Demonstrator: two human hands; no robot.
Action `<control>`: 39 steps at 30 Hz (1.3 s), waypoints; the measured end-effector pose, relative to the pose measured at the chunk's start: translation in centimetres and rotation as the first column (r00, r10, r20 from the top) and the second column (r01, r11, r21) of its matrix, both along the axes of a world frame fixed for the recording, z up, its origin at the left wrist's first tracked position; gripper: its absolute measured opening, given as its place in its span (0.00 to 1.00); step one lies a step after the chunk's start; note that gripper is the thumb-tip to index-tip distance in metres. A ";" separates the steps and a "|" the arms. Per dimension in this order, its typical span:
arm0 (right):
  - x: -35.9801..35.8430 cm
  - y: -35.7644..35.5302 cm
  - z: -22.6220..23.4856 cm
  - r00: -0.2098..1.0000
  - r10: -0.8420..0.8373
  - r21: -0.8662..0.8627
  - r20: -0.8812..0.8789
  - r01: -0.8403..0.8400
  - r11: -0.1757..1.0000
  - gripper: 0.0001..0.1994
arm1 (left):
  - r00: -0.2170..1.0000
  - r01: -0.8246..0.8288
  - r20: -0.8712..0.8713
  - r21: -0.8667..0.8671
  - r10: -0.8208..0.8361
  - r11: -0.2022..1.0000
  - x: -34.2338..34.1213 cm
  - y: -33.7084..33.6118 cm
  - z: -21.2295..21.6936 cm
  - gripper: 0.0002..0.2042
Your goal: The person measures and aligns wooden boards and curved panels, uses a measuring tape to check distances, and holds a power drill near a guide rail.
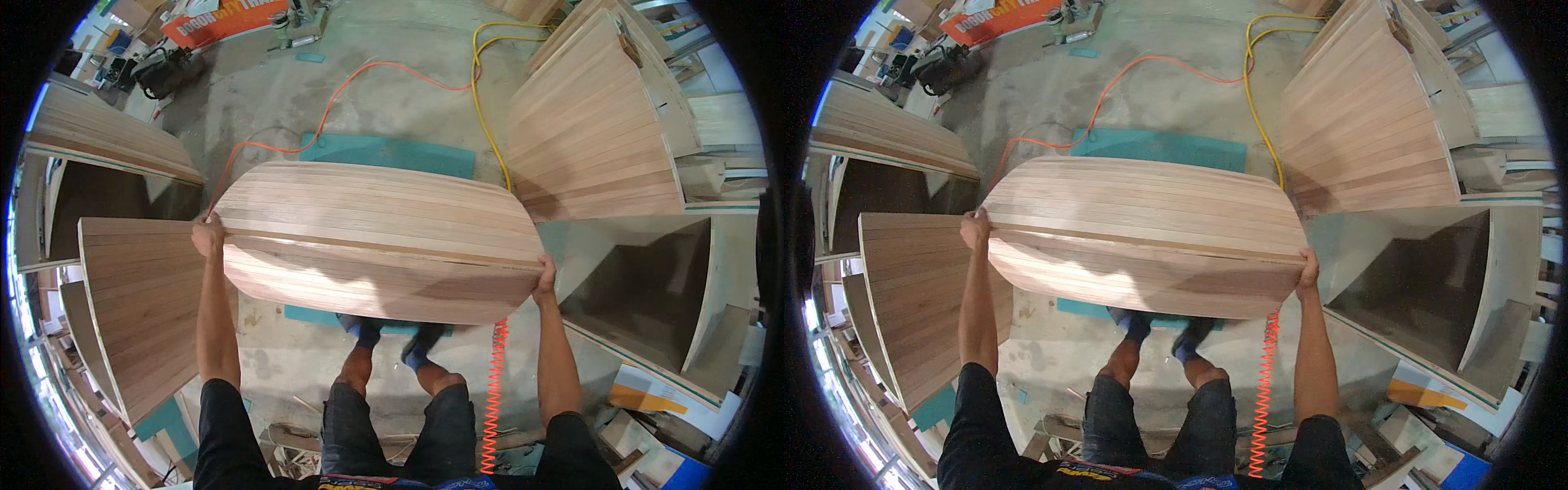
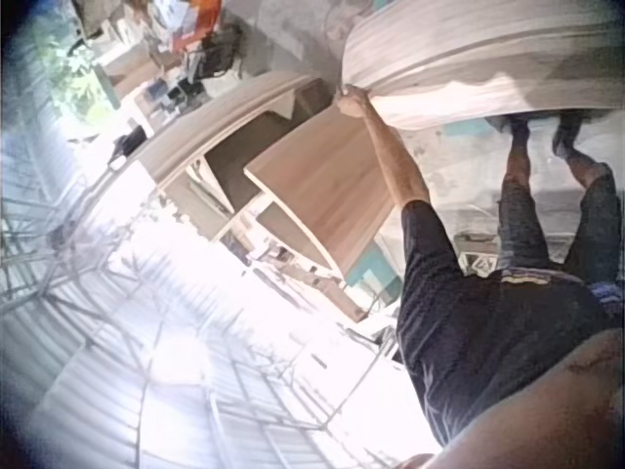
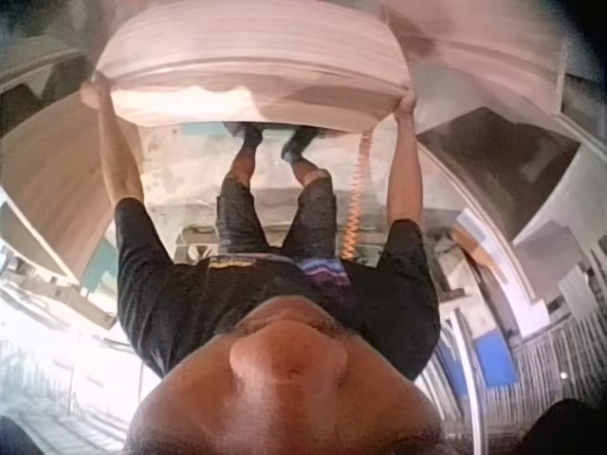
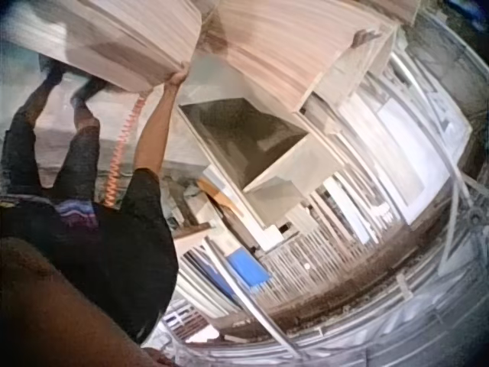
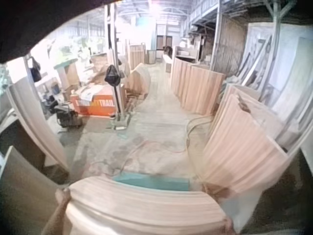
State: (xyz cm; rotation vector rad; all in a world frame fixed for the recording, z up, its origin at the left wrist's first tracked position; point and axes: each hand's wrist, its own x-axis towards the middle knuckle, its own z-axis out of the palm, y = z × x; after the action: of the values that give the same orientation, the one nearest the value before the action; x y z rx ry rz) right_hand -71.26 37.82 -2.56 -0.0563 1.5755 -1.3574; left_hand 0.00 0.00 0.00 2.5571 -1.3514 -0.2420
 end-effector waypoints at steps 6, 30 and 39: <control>0.5 0.8 0.1 0.994 -0.082 0.021 0.072 0.081 0.996 0.22 | 0.990 0.023 0.137 -0.066 -0.014 0.998 0.9 0.8 -1.6 0.27; -2.5 17.4 0.3 0.981 -0.194 0.055 0.019 0.193 0.980 0.18 | 0.986 0.158 0.081 -0.168 -0.146 0.973 -12.7 1.8 -1.1 0.29; 0.5 17.0 4.8 0.968 -0.232 0.069 0.091 0.227 0.972 0.16 | 0.978 0.200 -0.014 -0.198 -0.206 0.960 -11.0 2.1 -0.7 0.34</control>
State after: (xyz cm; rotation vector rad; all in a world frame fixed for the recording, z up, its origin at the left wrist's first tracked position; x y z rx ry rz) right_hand -70.78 54.80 2.20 0.2324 1.5723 -1.4680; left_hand -10.97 2.09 -0.67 2.2462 -1.5435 -0.1780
